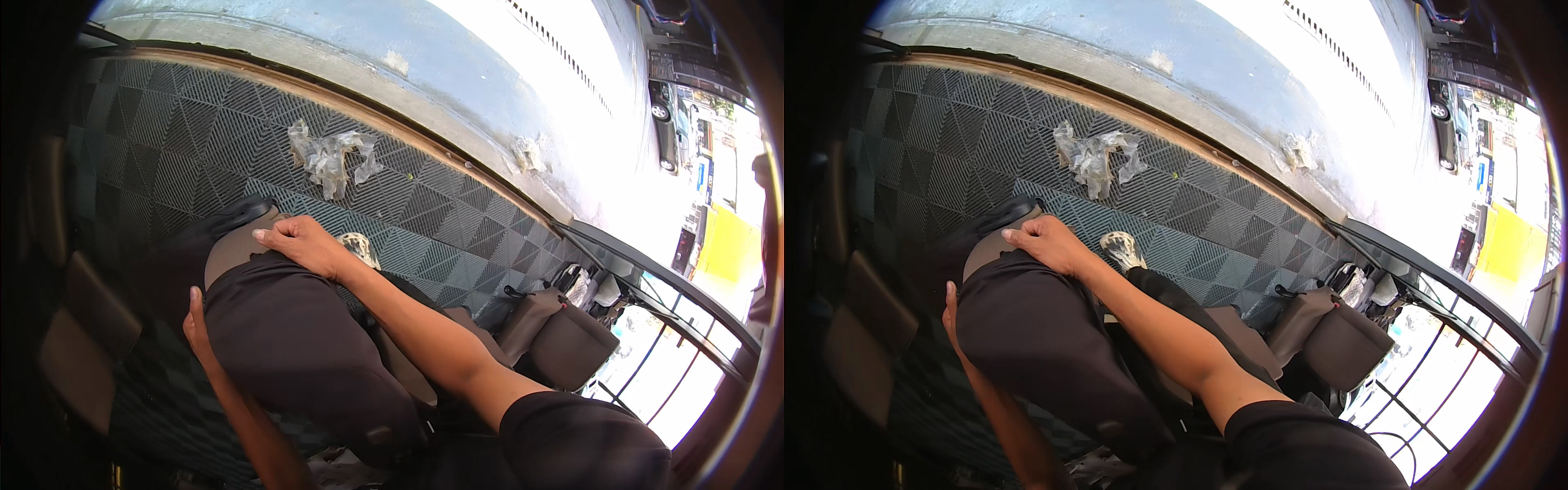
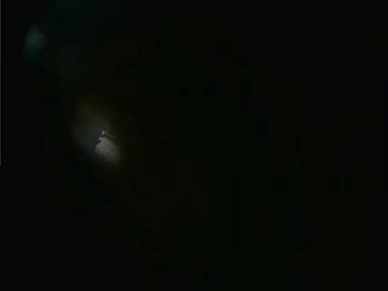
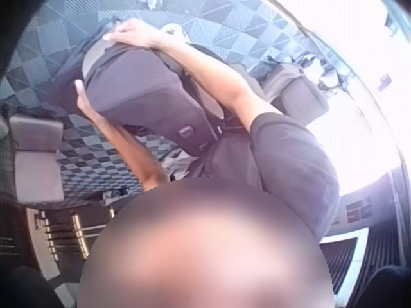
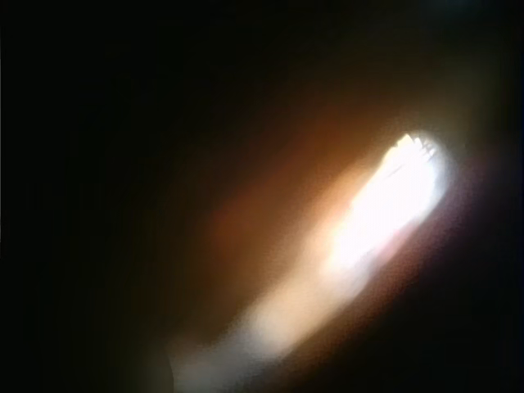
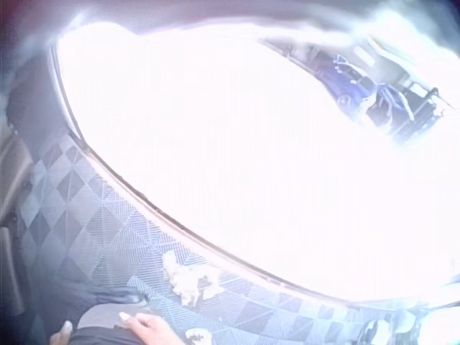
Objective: The person removes a car seat cover, cleans the foam and frame, and refits the cover over the seat. They handle the seat cushion, foam, and cover, then place the reupholstered seat upright.
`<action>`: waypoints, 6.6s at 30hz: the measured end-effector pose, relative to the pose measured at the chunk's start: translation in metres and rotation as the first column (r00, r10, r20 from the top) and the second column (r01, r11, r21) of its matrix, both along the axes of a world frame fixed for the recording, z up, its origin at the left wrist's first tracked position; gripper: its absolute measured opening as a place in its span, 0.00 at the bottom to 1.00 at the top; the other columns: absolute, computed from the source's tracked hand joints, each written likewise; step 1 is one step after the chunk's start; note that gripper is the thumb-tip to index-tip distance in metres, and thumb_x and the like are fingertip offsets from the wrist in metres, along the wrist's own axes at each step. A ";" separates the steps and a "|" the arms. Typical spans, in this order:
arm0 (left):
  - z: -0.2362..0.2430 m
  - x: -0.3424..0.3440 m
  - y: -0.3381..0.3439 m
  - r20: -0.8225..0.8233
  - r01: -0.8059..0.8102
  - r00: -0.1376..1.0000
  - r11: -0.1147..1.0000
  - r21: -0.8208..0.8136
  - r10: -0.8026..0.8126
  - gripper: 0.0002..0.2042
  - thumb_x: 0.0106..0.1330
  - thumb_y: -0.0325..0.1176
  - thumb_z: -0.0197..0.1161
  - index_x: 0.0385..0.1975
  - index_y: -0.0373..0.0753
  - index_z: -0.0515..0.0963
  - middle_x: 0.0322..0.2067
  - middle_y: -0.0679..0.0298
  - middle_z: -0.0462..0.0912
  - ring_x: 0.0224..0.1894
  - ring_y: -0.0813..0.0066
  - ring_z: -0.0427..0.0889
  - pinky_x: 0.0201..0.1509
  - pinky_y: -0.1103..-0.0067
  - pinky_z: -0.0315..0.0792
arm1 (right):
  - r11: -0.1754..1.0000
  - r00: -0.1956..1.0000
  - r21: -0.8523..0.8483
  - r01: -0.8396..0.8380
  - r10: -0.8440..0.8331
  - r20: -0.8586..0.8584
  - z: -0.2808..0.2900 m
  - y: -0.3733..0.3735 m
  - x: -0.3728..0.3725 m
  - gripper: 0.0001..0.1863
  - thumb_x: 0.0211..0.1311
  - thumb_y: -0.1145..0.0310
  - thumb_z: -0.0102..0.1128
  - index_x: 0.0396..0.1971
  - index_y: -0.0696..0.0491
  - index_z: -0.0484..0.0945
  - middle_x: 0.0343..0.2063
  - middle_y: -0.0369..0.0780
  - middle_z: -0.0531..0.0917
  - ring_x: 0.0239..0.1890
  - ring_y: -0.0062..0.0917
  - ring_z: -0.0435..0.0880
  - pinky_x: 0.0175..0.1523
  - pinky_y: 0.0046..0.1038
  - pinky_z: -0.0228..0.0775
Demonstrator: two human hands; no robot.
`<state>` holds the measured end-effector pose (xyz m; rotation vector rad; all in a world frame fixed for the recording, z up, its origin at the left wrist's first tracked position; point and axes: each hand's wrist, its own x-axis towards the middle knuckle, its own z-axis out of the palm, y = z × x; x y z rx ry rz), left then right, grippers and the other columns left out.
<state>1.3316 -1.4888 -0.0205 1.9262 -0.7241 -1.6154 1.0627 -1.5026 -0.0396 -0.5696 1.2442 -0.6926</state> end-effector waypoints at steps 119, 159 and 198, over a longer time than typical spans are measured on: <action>0.143 -0.144 0.277 -0.506 -0.030 0.860 0.982 -0.188 -0.071 0.25 0.69 0.39 0.69 0.64 0.39 0.75 0.61 0.47 0.74 0.63 0.51 0.73 0.67 0.61 0.69 | 0.984 0.949 -0.070 -0.162 0.175 0.262 0.337 0.182 -0.048 0.09 0.68 0.67 0.61 0.38 0.55 0.72 0.33 0.31 0.80 0.33 0.12 0.76 0.39 0.14 0.66; 0.358 -0.119 0.323 -0.155 0.574 0.738 0.732 -0.368 -0.656 0.30 0.78 0.60 0.50 0.68 0.44 0.76 0.63 0.50 0.80 0.65 0.44 0.79 0.74 0.61 0.67 | 0.098 0.265 -0.293 -0.951 0.746 -0.611 0.292 0.259 -0.021 0.24 0.72 0.59 0.66 0.60 0.59 0.78 0.57 0.50 0.81 0.59 0.42 0.81 0.65 0.40 0.73; -0.065 0.306 0.444 0.363 -0.360 0.917 0.733 0.577 0.165 0.40 0.75 0.66 0.53 0.72 0.35 0.69 0.67 0.54 0.76 0.67 0.51 0.75 0.71 0.60 0.68 | 0.468 -0.110 -0.027 -0.883 -0.263 -0.958 0.183 0.170 0.068 0.23 0.71 0.60 0.67 0.62 0.52 0.80 0.67 0.47 0.74 0.72 0.49 0.69 0.74 0.54 0.61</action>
